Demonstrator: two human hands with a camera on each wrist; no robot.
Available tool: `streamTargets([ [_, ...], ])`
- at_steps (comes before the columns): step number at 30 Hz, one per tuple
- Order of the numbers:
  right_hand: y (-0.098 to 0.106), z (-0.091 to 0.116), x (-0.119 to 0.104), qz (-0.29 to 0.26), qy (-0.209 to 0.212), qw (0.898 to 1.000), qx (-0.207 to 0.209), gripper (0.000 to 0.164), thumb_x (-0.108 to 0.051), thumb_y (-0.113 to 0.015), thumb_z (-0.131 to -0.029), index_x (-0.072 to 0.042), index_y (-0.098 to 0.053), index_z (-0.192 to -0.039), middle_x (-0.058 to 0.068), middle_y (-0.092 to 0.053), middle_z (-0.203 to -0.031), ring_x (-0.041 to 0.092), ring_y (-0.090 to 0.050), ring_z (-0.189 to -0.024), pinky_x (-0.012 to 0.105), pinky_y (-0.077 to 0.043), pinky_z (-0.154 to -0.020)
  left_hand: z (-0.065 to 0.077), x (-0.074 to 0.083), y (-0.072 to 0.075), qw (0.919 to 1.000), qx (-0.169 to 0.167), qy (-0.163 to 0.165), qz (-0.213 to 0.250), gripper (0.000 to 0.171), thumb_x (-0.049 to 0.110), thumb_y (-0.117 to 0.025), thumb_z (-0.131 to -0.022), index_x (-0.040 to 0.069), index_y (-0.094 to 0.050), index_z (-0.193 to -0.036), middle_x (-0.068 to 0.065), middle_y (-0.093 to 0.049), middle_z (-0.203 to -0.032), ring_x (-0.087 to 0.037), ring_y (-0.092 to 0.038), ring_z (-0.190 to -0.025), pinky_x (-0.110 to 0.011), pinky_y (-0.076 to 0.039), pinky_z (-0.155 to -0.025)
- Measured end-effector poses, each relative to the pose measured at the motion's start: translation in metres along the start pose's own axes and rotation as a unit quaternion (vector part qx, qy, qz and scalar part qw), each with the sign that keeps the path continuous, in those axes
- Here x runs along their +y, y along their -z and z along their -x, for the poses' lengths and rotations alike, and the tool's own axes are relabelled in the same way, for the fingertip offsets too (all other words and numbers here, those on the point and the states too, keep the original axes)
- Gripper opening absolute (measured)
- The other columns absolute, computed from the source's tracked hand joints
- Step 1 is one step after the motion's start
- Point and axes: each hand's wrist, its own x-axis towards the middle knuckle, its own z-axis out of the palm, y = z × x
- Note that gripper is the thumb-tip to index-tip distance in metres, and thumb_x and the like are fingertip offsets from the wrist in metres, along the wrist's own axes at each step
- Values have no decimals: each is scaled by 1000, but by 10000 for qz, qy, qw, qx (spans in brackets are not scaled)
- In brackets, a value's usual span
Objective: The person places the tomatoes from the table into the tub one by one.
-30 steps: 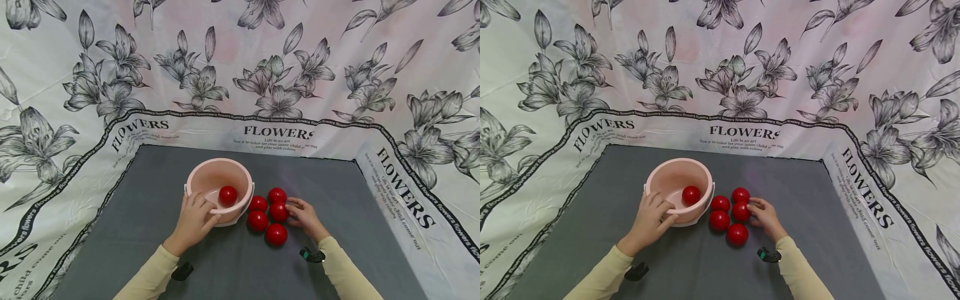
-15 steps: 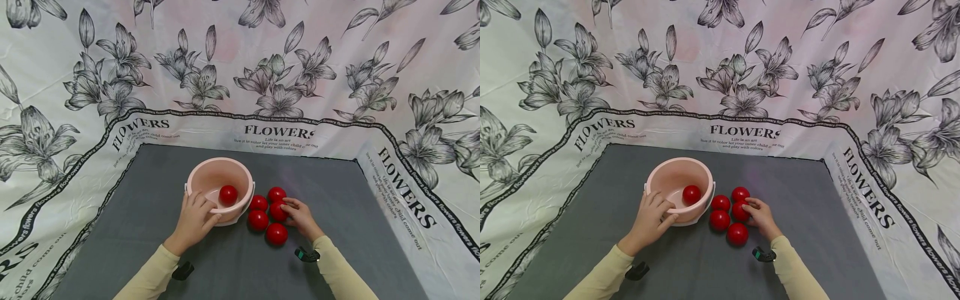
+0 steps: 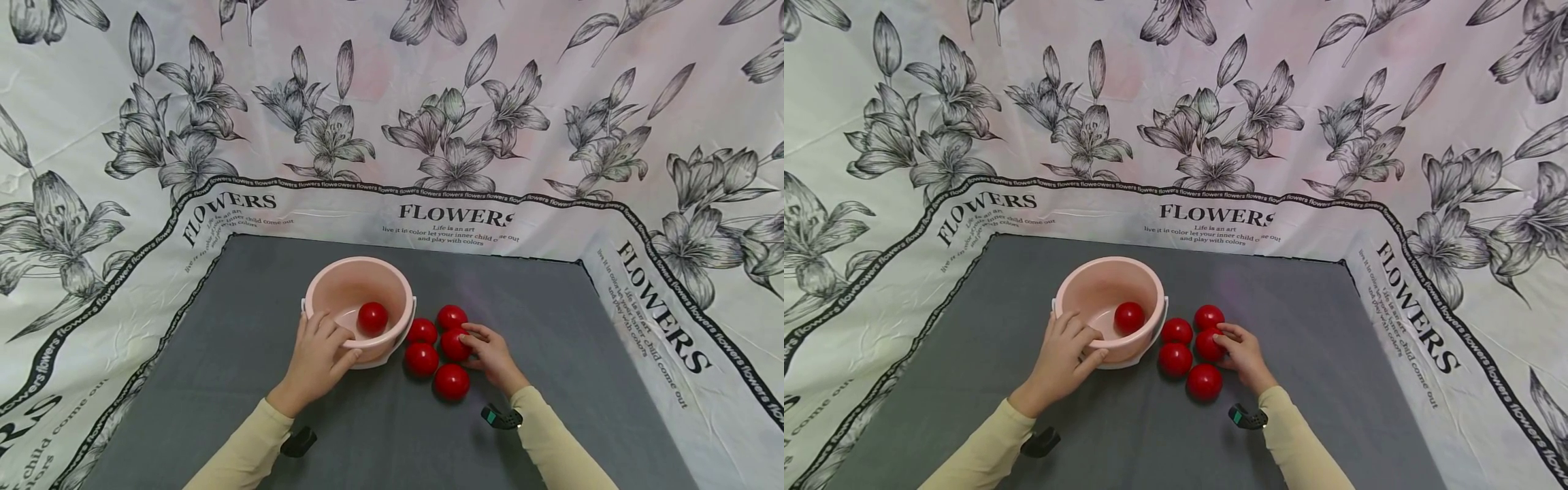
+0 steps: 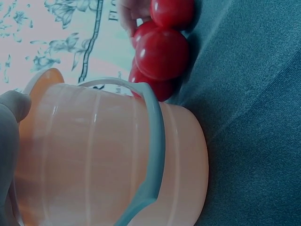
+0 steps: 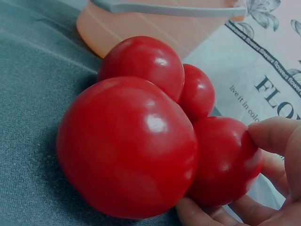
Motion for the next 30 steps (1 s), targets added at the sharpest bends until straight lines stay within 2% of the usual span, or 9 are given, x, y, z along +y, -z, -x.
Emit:
streamTargets([
  [4, 0, 2, -1, -32, -15, 10000, -1, 45, -16, -61, -100, 1, -52, -141, 18, -62, -130, 16, -64, -92, 51, -62, -84, 0, 1, 1, 10000, -20, 7, 6, 21, 33, -74, -87, 15, -67, -96, -9, -64, -101, -40, -50, -126, -78, -27, -110],
  [10, 3, 4, -5, -156, -1, 9998, -78, 45, -14, -62, -100, 4, -51, -140, 2, -67, -111, 14, -66, -87, 49, -63, -82, 0, 1, 1, 10000, -20, -13, 12, 21, 33, -73, -87, 15, -67, -96, -9, -64, -101, -40, -51, -126, -78, -27, -111],
  [14, 10, 8, -16, -139, 42, 9998, -151, 46, -16, -60, -101, 4, -50, -141, -3, -66, -106, 13, -67, -86, 53, -62, -84, 0, 0, 0, 10000, 6, -29, -6, 21, 32, -73, -87, 15, -67, -96, -9, -65, -102, -40, -51, -125, -78, -27, -110],
  [17, 17, 11, -29, -30, 81, 9998, -182, 48, -19, -59, -102, 2, -48, -143, -2, -65, -111, 14, -65, -89, 54, -61, -88, 0, 0, -1, 10000, 18, -20, 29, 21, 32, -73, -87, 15, -67, -96, -9, -65, -103, -40, -50, -125, -78, -26, -111],
  [20, 23, 13, -45, 90, 180, 9995, -258, 50, -21, -58, -103, 1, -46, -146, 8, -62, -127, 15, -64, -97, 53, -60, -92, 0, 1, -1, 10000, 30, -10, 71, 21, 32, -73, -86, 14, -67, -96, -10, -65, -104, -40, -50, -125, -79, -25, -111],
  [24, 27, 17, -71, 241, 418, 9980, -411, 50, -25, -58, -103, -3, -46, -147, 20, -50, -146, 20, -61, -110, 50, -59, -93, 0, 0, -1, 10000, 32, -12, 68, 21, 32, -74, -86, 14, -68, -96, -10, -66, -104, -40, -51, -125, -79, -25, -111],
  [30, 26, 20, -116, 301, 769, 9951, -539, 47, -25, -60, -102, -6, -50, -144, 19, -52, -145, 18, -62, -110, 45, -62, -86, -1, 0, -1, 10000, 8, 24, 95, 22, 32, -75, -86, 14, -68, -96, -11, -66, -104, -41, -51, -126, -79, -23, -112],
])
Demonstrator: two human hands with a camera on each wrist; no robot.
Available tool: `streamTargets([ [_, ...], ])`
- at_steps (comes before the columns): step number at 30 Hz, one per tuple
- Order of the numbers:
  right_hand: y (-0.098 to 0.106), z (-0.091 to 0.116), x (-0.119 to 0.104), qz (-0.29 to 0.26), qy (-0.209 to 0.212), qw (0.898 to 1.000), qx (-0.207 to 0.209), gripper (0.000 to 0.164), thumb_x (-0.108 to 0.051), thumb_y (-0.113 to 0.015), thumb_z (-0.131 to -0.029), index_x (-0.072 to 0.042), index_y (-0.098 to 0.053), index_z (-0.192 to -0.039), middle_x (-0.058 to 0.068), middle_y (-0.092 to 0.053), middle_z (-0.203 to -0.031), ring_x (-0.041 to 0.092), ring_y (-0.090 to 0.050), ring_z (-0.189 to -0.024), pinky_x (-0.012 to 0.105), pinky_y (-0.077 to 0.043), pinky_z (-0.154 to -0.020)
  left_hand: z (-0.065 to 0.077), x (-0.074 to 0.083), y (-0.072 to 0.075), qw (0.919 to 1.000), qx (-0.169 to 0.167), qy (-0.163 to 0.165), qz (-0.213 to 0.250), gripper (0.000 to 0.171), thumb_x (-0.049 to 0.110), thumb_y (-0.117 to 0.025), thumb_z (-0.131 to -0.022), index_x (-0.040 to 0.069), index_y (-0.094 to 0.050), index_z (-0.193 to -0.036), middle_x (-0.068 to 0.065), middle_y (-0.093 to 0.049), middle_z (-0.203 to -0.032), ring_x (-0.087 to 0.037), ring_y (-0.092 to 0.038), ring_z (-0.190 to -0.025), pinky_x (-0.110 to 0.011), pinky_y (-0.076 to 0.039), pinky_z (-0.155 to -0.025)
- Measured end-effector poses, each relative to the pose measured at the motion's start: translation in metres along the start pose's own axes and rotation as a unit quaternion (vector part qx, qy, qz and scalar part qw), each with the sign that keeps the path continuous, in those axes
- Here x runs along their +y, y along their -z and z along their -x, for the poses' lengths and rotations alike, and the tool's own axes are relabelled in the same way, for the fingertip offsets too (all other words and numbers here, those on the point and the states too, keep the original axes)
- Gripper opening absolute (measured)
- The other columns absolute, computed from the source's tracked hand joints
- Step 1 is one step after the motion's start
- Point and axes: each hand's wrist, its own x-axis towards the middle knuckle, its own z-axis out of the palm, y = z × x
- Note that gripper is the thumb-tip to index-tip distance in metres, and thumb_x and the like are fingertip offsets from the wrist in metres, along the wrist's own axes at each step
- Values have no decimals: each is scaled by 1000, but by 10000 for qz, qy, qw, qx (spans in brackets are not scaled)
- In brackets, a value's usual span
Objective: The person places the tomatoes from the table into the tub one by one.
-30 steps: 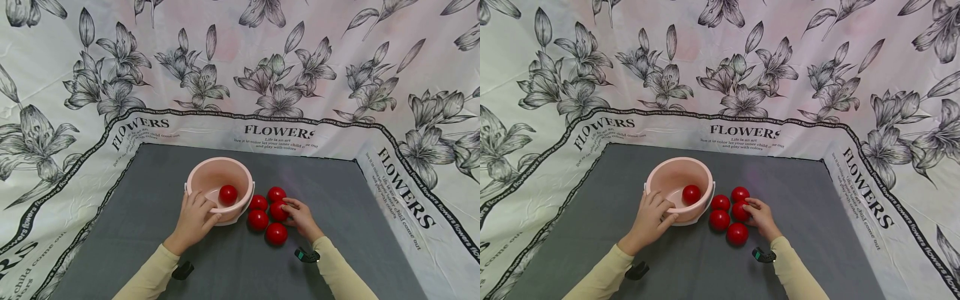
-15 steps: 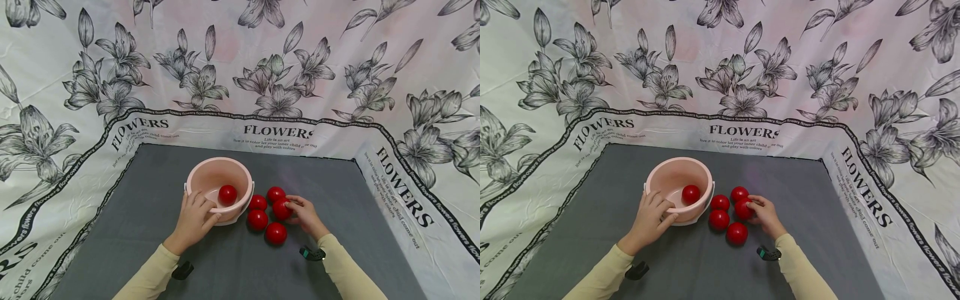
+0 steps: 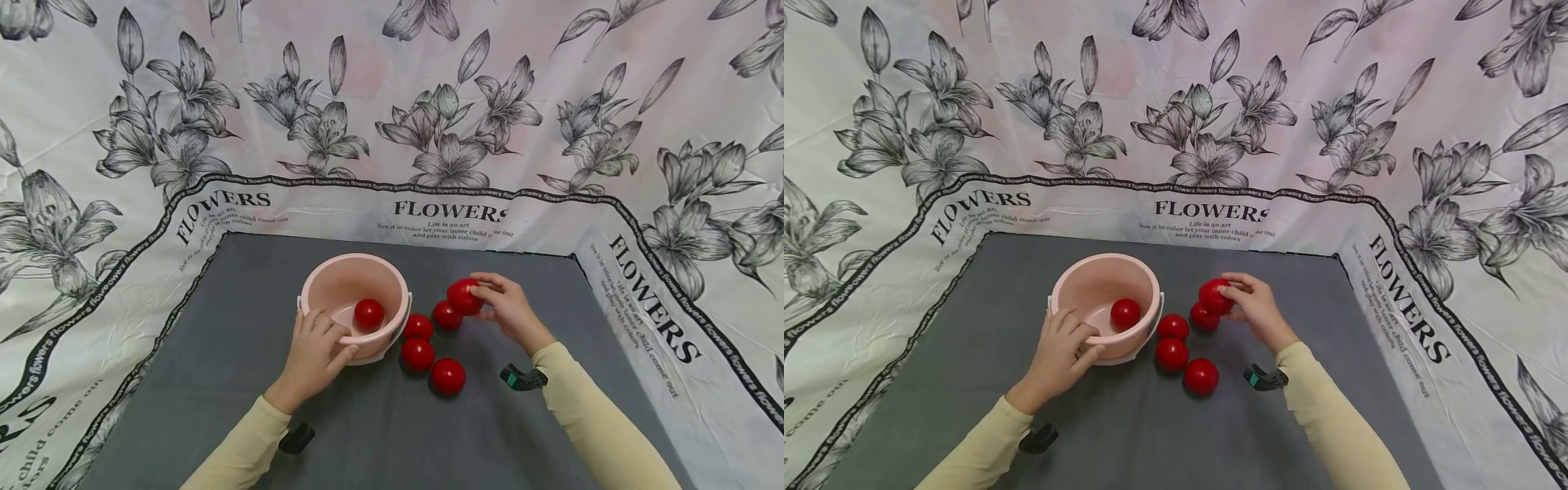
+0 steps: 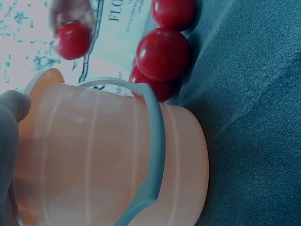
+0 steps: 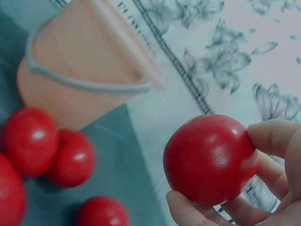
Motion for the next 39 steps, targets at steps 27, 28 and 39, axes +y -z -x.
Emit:
streamTargets([
  [27, -102, -48, -97, -209, 94, 9970, -745, 44, -13, -59, -101, -6, -53, -144, 20, -55, -146, 34, -59, -125, 52, -60, -89, 0, -2, -1, 10000, 12, -27, -20, 21, 32, -75, -86, 15, -68, -96, -9, -66, -105, -40, -51, -125, -78, -26, -111],
  [28, -108, -50, -96, -209, 99, 9969, -754, 43, -13, -59, -101, -6, -54, -143, 20, -56, -146, 34, -59, -125, 55, -58, -92, 1, -2, -2, 10000, 9, -22, -18, 21, 32, -75, -86, 15, -68, -97, -9, -66, -105, -39, -50, -126, -78, -26, -111],
  [39, -159, -57, -76, -16, -49, 9964, -843, 41, -13, -63, -99, -7, -59, -139, 19, -61, -139, 35, -66, -119, 55, -58, -93, 0, -2, -1, 9999, -88, 68, 11, 24, 35, -74, -87, 15, -68, -99, -11, -66, -107, -41, -50, -128, -78, -26, -112],
])
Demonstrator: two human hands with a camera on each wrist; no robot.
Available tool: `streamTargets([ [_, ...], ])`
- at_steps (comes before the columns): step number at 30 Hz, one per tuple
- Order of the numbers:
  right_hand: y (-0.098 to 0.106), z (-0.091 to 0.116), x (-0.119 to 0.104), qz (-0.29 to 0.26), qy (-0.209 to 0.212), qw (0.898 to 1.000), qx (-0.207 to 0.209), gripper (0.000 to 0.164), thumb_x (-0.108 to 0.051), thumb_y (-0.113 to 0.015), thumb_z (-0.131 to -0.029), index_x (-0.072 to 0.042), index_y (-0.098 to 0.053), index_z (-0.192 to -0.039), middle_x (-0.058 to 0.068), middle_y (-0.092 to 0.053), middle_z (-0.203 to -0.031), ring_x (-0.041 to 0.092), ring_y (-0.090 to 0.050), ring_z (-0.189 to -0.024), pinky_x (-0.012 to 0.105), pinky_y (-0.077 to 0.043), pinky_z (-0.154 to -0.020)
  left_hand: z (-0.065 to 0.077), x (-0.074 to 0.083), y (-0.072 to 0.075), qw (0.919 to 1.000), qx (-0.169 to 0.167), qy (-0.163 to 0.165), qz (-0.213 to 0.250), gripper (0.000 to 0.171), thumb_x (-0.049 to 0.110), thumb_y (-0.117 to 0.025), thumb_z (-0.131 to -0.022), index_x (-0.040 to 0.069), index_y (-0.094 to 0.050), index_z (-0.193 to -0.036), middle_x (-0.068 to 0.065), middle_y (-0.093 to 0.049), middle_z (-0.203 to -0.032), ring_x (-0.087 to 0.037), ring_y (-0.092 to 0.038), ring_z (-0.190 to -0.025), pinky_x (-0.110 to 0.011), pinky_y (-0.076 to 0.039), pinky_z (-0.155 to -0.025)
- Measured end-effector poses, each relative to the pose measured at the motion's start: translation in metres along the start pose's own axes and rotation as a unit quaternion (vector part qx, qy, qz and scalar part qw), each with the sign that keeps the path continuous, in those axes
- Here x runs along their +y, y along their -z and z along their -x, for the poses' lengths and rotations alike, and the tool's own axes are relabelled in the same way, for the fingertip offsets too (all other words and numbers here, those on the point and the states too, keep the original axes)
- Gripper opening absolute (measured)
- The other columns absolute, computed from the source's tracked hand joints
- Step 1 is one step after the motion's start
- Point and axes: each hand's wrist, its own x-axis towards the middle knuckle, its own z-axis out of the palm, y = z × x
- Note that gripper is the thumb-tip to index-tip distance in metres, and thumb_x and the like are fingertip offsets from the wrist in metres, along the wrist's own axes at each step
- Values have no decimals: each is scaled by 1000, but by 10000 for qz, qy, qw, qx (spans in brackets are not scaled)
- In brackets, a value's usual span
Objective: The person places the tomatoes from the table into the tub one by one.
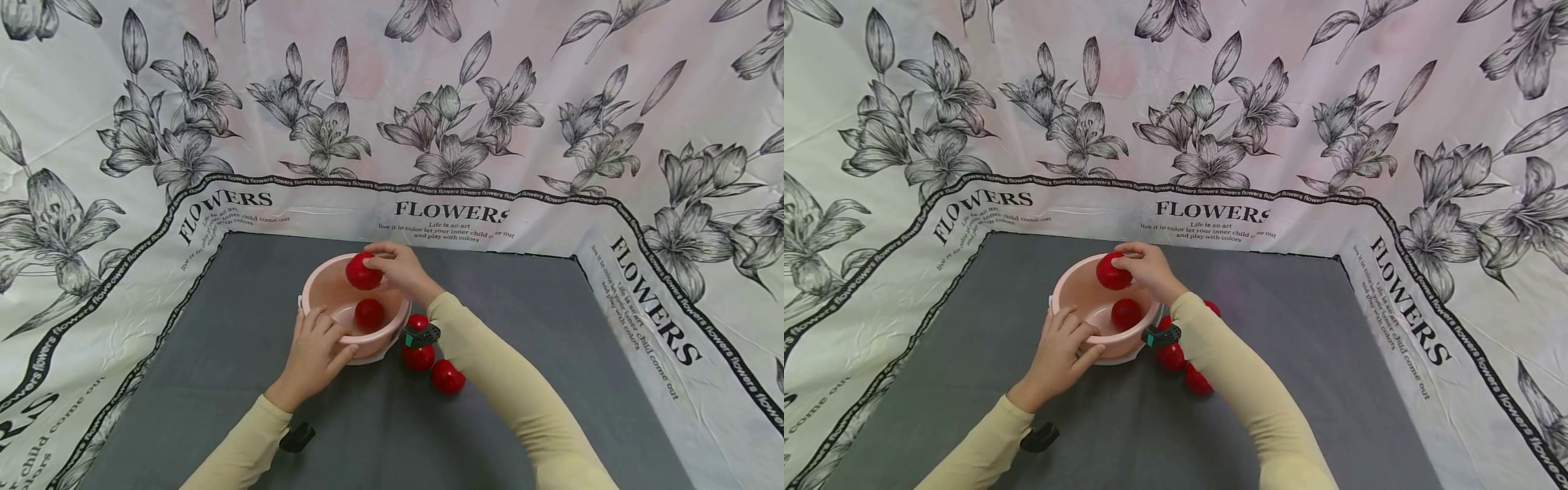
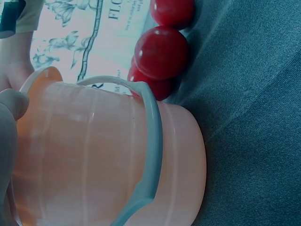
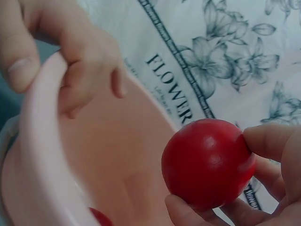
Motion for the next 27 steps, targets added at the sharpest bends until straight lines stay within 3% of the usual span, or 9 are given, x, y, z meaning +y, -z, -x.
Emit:
streamTargets([
  [4, -9, -3, 11, 218, -95, 9997, 39, 37, -15, -65, -97, -10, -64, -134, 16, -64, -138, 33, -63, -122, 50, -57, -100, -1, 1, 0, 10000, -20, 11, 17, 23, 35, -73, -88, 15, -68, -98, -11, -66, -105, -42, -50, -128, -78, -26, -112],
  [8, -17, -6, 21, 401, -239, 9989, 62, 35, -17, -67, -96, -13, -66, -131, 14, -67, -135, 31, -63, -118, 46, -60, -94, -1, 1, 1, 10000, -19, 32, 14, 22, 34, -74, -87, 16, -68, -97, -10, -65, -103, -41, -50, -129, -77, -26, -113],
  [14, -25, -10, 29, 583, -511, 9969, 140, 37, -20, -70, -94, -17, -66, -131, 12, -65, -138, 33, -62, -119, 49, -61, -90, 0, 1, 1, 10000, 29, -35, -11, 22, 33, -73, -87, 15, -67, -97, -10, -65, -102, -44, -51, -127, -78, -25, -112],
  [27, -32, -20, 42, 936, -515, 9942, 108, 36, -20, -69, -95, -14, -66, -130, 13, -64, -138, 35, -61, -119, 51, -62, -87, 0, 1, 0, 9997, 198, -150, -31, 20, 32, -73, -86, 15, -68, -96, -10, -65, -100, -45, -53, -124, -77, -27, -111],
])
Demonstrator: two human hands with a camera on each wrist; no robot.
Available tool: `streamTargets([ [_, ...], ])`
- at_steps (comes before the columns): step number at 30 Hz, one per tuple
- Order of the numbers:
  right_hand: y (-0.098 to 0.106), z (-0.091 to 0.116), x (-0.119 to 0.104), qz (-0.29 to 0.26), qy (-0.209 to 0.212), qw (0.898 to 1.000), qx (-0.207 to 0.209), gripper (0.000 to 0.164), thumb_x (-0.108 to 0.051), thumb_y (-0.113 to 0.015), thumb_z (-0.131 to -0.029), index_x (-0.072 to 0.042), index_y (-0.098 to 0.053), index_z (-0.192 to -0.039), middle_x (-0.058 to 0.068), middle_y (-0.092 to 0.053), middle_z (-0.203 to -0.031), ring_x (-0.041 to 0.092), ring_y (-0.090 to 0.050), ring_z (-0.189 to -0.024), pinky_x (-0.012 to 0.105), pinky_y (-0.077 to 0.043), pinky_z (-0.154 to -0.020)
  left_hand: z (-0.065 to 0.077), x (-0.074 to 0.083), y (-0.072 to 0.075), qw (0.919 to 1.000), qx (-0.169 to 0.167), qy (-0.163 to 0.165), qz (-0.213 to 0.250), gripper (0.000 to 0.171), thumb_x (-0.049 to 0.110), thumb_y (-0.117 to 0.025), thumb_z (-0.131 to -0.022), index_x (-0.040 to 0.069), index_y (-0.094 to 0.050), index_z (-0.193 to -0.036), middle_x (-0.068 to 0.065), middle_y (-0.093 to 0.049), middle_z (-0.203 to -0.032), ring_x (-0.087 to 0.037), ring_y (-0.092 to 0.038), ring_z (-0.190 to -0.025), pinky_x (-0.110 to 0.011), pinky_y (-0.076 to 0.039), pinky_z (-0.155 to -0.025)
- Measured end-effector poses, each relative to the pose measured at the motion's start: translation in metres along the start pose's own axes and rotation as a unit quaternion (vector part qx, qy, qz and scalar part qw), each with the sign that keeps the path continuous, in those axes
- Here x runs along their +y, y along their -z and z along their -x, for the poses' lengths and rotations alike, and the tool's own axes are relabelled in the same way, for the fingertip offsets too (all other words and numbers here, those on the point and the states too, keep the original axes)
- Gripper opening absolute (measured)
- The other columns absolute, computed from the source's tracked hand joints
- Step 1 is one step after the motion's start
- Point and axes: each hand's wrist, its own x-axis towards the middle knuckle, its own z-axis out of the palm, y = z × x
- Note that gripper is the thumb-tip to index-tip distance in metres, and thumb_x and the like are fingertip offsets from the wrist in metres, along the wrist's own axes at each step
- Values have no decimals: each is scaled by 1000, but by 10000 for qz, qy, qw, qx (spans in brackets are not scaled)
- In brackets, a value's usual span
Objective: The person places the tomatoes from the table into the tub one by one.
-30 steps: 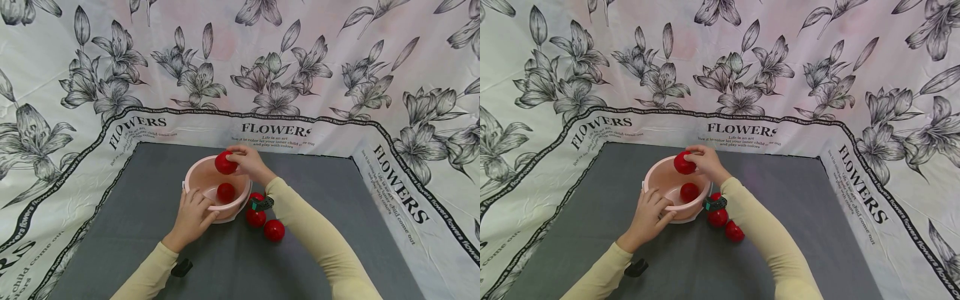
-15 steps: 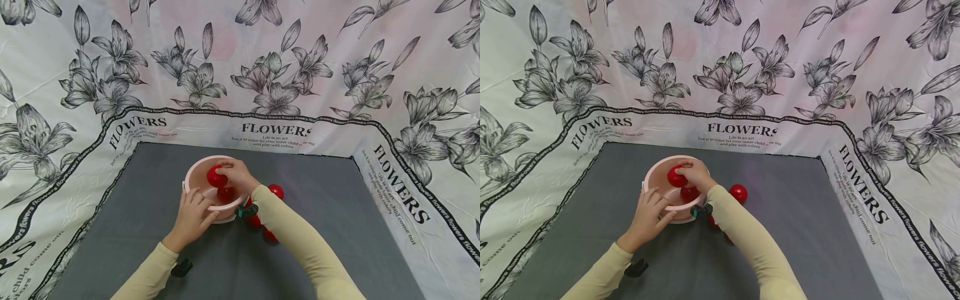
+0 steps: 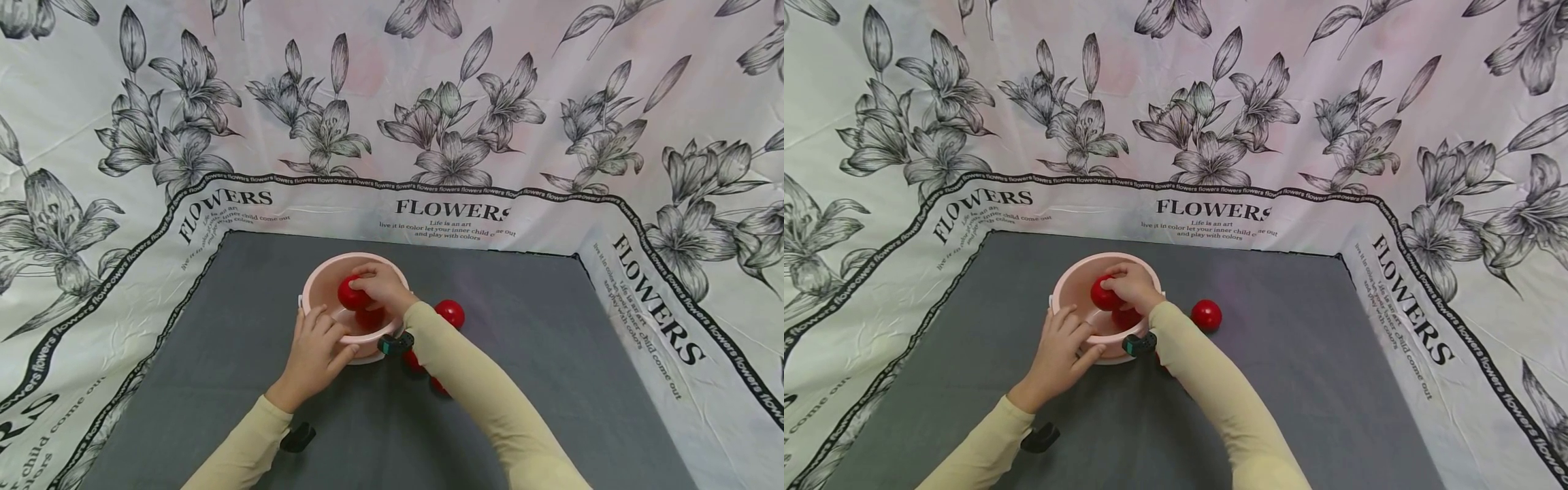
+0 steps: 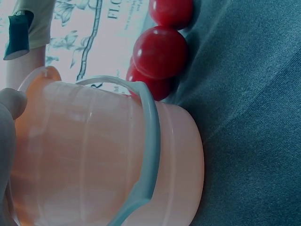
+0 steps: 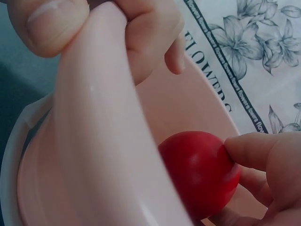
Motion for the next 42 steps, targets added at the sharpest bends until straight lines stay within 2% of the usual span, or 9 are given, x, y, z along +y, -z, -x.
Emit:
streamTargets([
  [10, -3, 0, 2, 191, -77, 9998, -2, 36, -21, -71, -93, -14, -67, -129, 12, -65, -136, 34, -60, -117, 52, -61, -89, -1, 1, -1, 10000, 74, -40, -7, 20, 31, -73, -85, 14, -67, -96, -10, -65, -100, -45, -53, -124, -78, -28, -110],
  [20, -5, -6, 3, 315, -112, 9994, 82, 33, -19, -68, -95, -13, -67, -128, 12, -66, -135, 32, -64, -116, 46, -63, -84, -2, 2, 1, 10000, -18, 45, -70, 19, 32, -70, -89, 15, -67, -96, -11, -66, -102, -44, -52, -125, -80, -26, -110],
  [27, -4, -7, 3, 777, 144, 9965, 257, 34, -21, -69, -95, -12, -68, -127, 11, -68, -133, 31, -64, -124, 47, -56, -103, -2, 2, 0, 9999, -47, 102, -90, 20, 34, -72, -87, 16, -68, -96, -10, -66, -102, -39, -50, -127, -79, -26, -112],
  [29, -4, -6, 3, 783, 166, 9964, 283, 33, -21, -69, -94, -12, -69, -126, 11, -69, -132, 31, -64, -123, 47, -55, -104, -1, 1, -1, 9999, -5, 62, -94, 20, 33, -71, -87, 15, -68, -96, -9, -65, -100, -40, -50, -127, -79, -26, -111],
  [34, -5, -7, 3, 675, 141, 9973, 263, 32, -20, -69, -95, -11, -69, -126, 11, -69, -131, 31, -65, -121, 46, -58, -99, 0, 0, -2, 9999, 96, -55, -85, 20, 32, -70, -87, 14, -67, -94, -9, -63, -97, -42, -51, -125, -80, -26, -110],
  [38, -5, -6, 3, 416, 56, 9989, 207, 32, -20, -68, -96, -11, -68, -127, 11, -68, -131, 32, -65, -119, 46, -62, -89, 0, 0, -3, 9999, 97, -53, -66, 20, 33, -69, -87, 14, -66, -94, -8, -62, -97, -43, -52, -125, -80, -26, -110],
  [42, -5, -4, 2, 233, 95, 9996, 105, 34, -20, -67, -97, -11, -66, -129, 13, -67, -133, 35, -65, -121, 49, -62, -87, 1, 0, -2, 10000, 74, -2, -41, 20, 32, -69, -88, 14, -66, -94, -8, -62, -97, -43, -51, -125, -80, -25, -110],
])
